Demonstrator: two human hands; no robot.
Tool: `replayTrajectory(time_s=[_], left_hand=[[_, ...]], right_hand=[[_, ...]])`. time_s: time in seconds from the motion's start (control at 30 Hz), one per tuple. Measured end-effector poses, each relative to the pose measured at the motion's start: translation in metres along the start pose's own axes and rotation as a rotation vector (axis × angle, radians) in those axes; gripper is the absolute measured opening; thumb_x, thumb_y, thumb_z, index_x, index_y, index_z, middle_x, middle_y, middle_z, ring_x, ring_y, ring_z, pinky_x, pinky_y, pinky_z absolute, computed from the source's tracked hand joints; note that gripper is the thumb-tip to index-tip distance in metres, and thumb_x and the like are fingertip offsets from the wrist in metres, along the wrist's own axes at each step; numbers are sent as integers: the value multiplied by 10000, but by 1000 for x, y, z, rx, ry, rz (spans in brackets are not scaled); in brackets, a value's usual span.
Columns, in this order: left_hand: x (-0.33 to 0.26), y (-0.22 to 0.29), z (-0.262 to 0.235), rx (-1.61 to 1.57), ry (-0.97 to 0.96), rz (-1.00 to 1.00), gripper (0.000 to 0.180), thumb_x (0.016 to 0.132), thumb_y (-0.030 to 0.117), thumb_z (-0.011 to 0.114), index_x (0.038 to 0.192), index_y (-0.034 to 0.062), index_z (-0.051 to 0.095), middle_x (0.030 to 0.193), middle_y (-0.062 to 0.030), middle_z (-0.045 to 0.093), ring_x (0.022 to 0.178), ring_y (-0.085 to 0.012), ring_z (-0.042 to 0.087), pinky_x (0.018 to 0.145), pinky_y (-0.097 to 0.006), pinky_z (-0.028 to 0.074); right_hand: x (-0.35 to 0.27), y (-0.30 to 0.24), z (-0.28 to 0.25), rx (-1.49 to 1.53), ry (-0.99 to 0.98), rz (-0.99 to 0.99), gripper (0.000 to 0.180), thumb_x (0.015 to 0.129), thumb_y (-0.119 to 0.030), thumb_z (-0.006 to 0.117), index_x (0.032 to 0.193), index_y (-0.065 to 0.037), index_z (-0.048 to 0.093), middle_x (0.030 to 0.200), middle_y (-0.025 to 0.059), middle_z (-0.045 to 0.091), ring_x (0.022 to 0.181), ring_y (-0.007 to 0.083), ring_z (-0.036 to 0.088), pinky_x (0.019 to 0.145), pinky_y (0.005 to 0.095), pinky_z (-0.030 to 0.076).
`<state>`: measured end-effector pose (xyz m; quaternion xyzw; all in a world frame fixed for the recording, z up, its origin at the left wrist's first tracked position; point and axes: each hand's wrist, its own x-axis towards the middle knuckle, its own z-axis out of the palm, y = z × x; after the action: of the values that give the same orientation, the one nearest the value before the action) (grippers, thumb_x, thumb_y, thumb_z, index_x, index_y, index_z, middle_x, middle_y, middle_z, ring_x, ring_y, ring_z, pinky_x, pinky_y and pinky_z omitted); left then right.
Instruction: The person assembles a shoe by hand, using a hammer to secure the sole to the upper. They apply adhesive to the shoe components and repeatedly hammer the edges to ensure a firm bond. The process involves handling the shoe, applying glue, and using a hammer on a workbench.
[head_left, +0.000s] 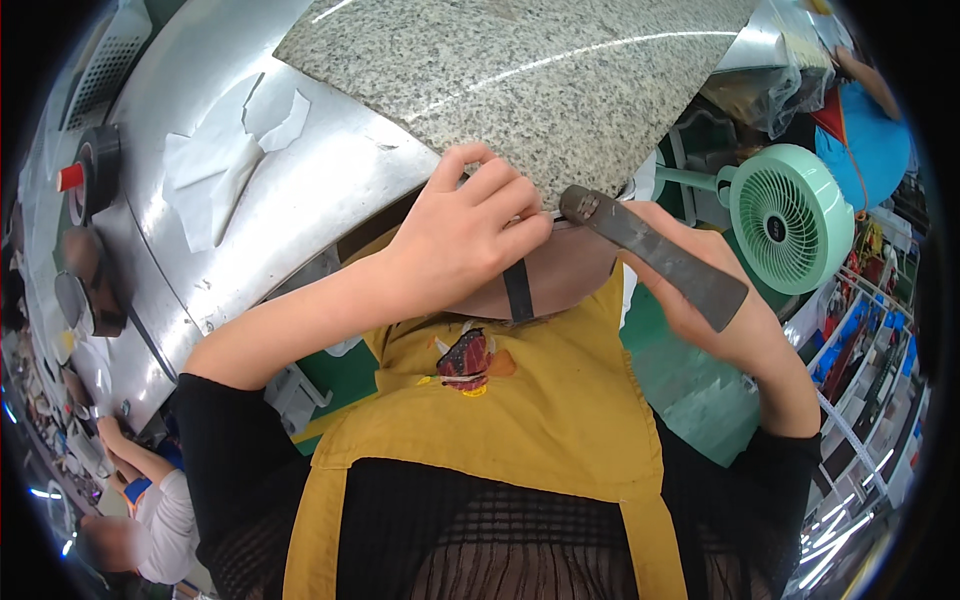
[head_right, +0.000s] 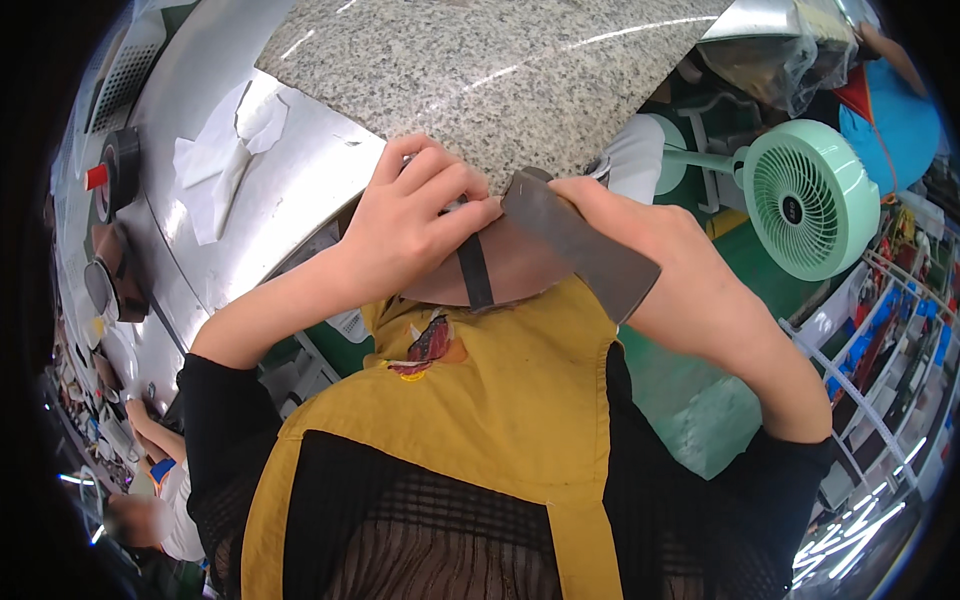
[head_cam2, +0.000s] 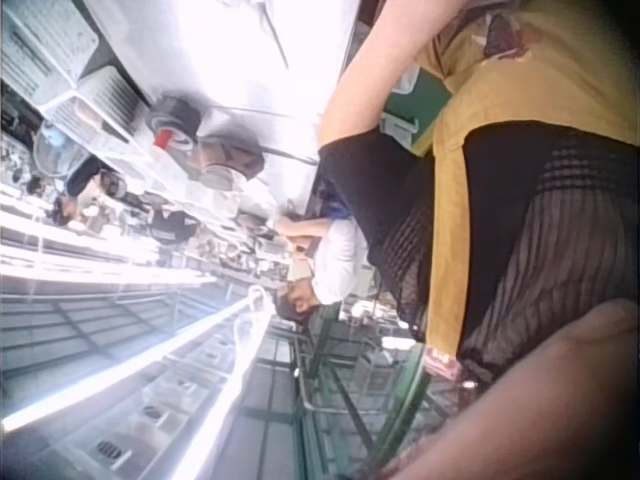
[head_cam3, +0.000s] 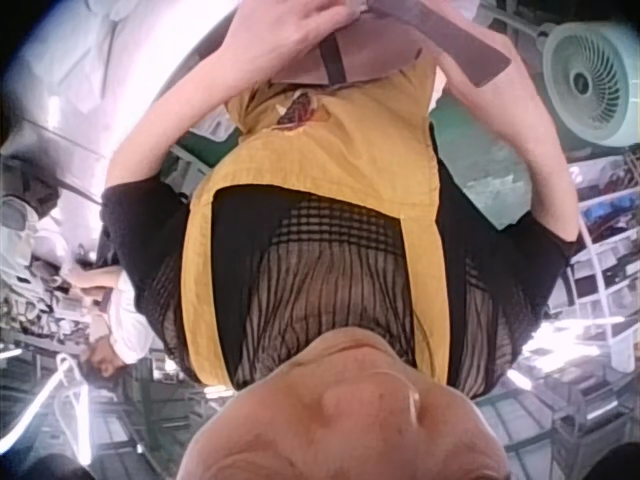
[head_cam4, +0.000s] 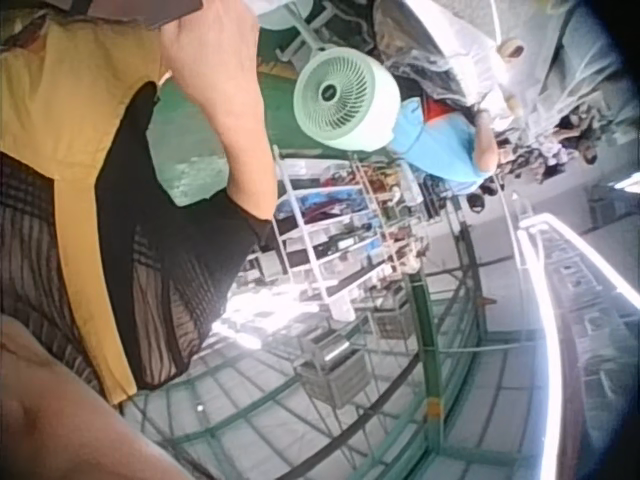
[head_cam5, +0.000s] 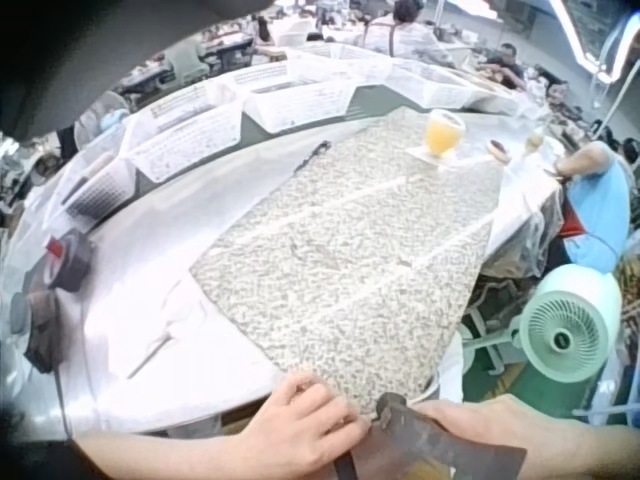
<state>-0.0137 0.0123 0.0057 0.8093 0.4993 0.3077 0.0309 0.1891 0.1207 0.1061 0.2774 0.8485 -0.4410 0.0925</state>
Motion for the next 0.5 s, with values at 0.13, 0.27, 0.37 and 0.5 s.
replayTrajectory(time_s=[0.13,0.27,0.37,0.5], left_hand=[[-4,3,0,43,3,14,210,644,109,614,853,88,596,866,-1,535,860,-195,521,874,-390,387],[-3,1,1,42,7,25,196,655,119,603,849,87,595,871,-3,535,858,-193,519,874,-385,386],[-3,3,0,66,9,26,189,656,123,599,840,86,586,876,-5,535,867,-191,516,881,-384,381],[-2,5,1,45,16,-9,173,664,107,618,831,93,574,869,-6,537,880,-197,514,881,-381,378]], right_hand=[[-2,-5,2,-48,86,-105,378,817,-110,561,1180,-48,476,919,165,623,803,364,620,662,399,496],[0,-8,-2,-26,-92,-31,380,848,-61,556,1214,-25,462,966,161,619,817,367,617,675,376,501],[-5,-10,-1,165,66,-21,337,849,-22,513,1183,-4,479,851,177,569,725,354,553,660,318,438],[-2,4,15,-95,35,-114,360,857,-39,565,1205,-20,473,919,172,613,760,371,605,664,346,497]])
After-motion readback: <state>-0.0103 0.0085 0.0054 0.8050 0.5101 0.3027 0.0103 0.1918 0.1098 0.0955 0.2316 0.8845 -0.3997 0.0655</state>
